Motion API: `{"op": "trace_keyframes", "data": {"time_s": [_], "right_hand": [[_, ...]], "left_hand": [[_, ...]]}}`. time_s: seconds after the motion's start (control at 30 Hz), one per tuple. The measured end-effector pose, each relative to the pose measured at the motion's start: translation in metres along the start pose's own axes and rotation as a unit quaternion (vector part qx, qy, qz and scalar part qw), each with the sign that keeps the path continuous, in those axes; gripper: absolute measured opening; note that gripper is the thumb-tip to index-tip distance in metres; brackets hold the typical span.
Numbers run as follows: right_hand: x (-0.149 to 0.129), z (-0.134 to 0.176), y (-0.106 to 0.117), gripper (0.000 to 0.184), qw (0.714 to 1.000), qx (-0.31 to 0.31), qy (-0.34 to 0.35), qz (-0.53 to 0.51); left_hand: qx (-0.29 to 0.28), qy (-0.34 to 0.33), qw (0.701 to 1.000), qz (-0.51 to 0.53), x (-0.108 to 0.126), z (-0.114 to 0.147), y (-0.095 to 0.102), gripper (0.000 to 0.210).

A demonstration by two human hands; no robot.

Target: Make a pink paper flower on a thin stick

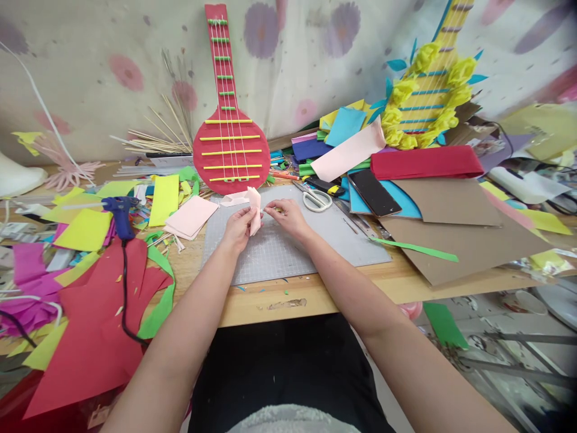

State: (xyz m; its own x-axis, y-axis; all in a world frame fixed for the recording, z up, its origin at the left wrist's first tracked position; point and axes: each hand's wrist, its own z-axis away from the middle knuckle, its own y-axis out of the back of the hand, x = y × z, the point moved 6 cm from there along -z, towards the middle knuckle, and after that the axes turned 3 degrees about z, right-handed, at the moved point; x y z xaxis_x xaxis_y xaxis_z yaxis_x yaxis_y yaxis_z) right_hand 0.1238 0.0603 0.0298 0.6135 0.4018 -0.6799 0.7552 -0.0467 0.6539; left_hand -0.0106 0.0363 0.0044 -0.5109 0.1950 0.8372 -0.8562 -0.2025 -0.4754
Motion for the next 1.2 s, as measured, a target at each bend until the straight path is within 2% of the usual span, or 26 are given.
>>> {"op": "trace_keyframes", "data": {"time_s": [0.1,0.17,0.37,0.67,0.8,1.03,1.2], "right_hand": [[0.006,-0.003,-0.007,0.025,0.995,-0.015,-0.010,-0.097],[0.008,-0.004,-0.008,0.024,0.992,-0.011,-0.016,-0.121],[0.009,-0.002,-0.002,0.022,0.994,0.009,-0.035,-0.098],[0.010,-0.003,-0.004,0.023,0.993,0.000,-0.030,-0.110],[0.010,-0.003,-0.005,0.023,0.990,-0.006,-0.032,-0.139],[0.001,-0.001,-0.009,0.025,0.970,-0.055,-0.038,-0.233],[-0.002,-0.001,-0.004,0.023,0.971,-0.045,-0.011,-0.234]], "left_hand": [[-0.010,0.000,1.000,0.006,0.000,0.001,0.000,0.006],[-0.012,0.006,1.000,0.008,-0.001,0.002,-0.001,0.005],[-0.013,0.025,0.999,0.017,-0.001,0.005,-0.004,0.006],[-0.038,0.042,0.998,0.012,-0.002,0.006,-0.007,0.010],[-0.056,0.044,0.997,0.011,-0.003,0.006,-0.009,0.012],[-0.076,0.071,0.995,0.013,-0.005,0.009,-0.010,0.010],[-0.080,0.065,0.995,-0.004,-0.005,0.009,-0.011,0.014]]}}
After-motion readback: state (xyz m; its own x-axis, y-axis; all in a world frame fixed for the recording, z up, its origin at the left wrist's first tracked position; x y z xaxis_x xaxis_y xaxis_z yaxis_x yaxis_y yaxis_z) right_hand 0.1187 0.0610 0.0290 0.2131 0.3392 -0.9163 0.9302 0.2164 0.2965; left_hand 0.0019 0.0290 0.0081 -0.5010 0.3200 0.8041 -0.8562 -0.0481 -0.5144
